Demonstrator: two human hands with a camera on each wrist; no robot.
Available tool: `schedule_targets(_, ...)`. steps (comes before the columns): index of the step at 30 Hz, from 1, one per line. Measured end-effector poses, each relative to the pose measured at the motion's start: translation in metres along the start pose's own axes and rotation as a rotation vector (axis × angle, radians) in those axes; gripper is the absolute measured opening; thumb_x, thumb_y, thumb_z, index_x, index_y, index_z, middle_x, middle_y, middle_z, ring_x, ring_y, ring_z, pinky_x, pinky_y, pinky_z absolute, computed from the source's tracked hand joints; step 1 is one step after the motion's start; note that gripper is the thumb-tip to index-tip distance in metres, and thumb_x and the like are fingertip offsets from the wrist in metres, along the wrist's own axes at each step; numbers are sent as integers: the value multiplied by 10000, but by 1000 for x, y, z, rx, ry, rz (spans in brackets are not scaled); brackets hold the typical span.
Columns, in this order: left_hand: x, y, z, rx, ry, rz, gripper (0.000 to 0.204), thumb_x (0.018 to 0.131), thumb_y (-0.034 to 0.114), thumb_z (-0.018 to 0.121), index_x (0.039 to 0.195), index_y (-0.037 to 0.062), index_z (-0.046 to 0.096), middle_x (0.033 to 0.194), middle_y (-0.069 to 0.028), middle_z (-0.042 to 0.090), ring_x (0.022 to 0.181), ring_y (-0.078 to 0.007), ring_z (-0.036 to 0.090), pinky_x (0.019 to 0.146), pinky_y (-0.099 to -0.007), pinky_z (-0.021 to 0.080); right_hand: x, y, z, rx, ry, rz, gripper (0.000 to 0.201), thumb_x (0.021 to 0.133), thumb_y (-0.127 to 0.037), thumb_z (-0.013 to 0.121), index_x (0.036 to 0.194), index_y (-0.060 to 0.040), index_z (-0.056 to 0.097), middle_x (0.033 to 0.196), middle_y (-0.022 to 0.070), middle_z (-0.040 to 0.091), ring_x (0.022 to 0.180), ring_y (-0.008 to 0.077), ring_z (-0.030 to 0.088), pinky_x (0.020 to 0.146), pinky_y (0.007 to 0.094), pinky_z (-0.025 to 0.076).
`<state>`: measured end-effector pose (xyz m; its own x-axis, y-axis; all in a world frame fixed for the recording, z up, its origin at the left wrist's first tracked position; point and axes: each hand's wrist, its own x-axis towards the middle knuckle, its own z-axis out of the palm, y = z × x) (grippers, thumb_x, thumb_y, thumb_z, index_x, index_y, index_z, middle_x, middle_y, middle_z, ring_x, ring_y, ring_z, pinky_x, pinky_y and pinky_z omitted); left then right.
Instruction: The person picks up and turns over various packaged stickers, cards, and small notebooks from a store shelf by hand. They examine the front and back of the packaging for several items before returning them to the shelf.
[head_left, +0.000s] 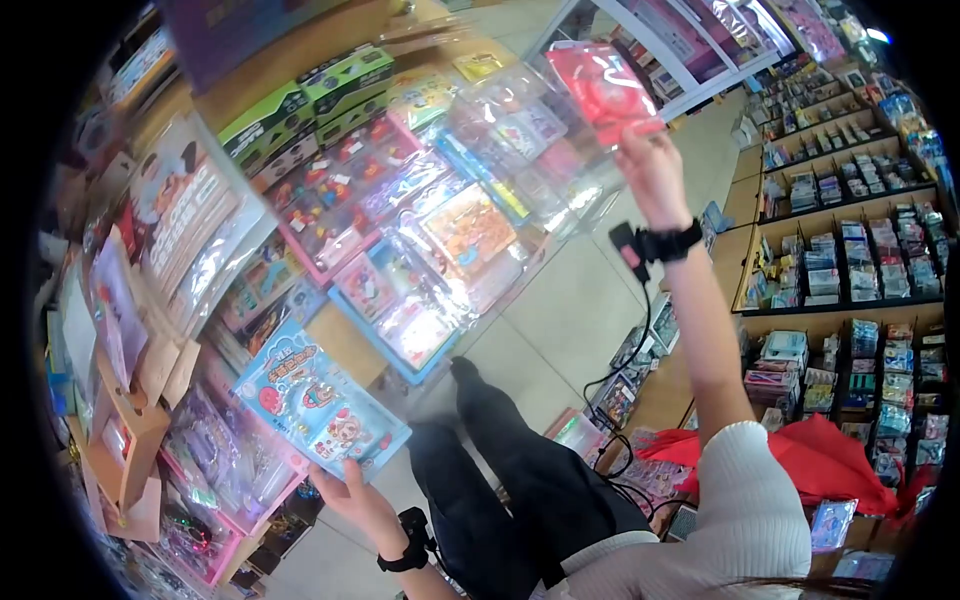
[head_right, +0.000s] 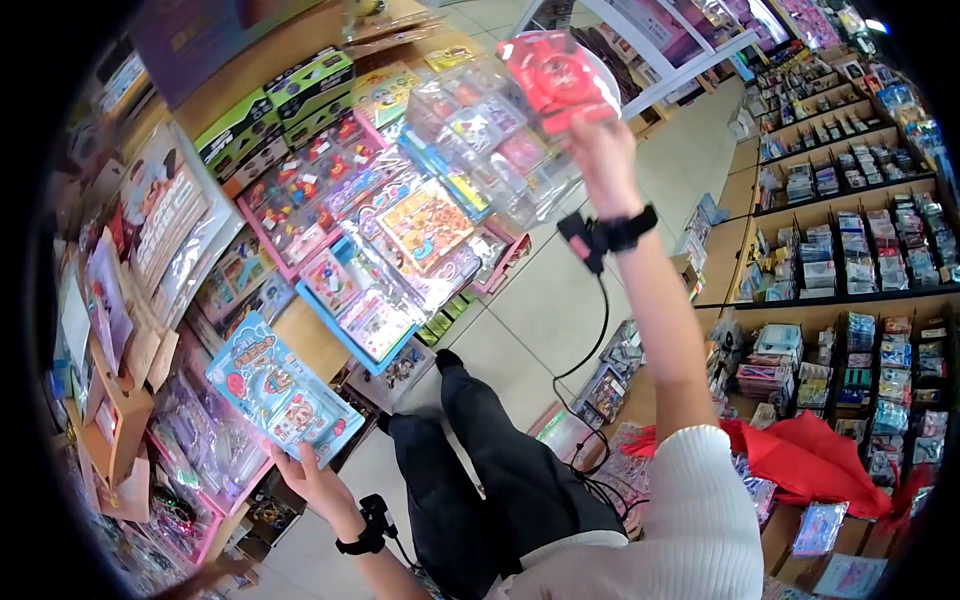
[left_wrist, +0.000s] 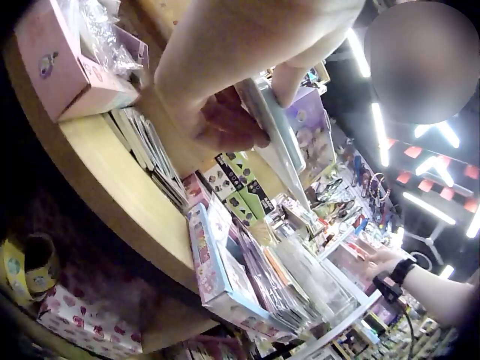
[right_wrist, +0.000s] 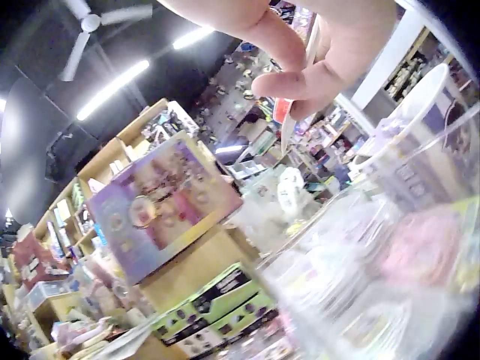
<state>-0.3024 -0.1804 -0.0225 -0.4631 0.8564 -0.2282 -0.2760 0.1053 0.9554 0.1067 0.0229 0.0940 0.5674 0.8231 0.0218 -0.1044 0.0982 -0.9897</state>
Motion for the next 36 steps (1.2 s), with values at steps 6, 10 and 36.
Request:
schedule_targets(6, 6, -1, 15, -43, 99, -16, 337, 889, 78, 519, 1192, -18, 406, 1092, -98, 535, 954, -157, 524, 829, -302, 424, 126, 31, -50, -119, 118, 151, 127, 811, 32, 548, 925, 15, 494, 864, 84, 564, 708, 166, 566, 594, 290, 495)
schedule_targets(10, 1, -9, 35, -79, 159, -12, 338, 889, 104, 533, 1181, -16, 413, 1087, -97, 542, 957, -159, 534, 815, -299, 443, 151, 36, -59, -160, -56, 377, 135, 794, 65, 544, 927, 53, 524, 913, 135, 601, 716, 174, 589, 566, 238, 487)
schedule_targets(36, -15, -23, 18, -183, 470, -47, 337, 873, 118, 542, 1156, -12, 414, 1092, -101, 530, 993, -150, 514, 876, -309, 387, -227, 119, 205, 49, -854, 657, 252, 887, -95, 470, 1115, 14, 472, 1088, 138, 557, 932, 195, 574, 748, 292, 488)
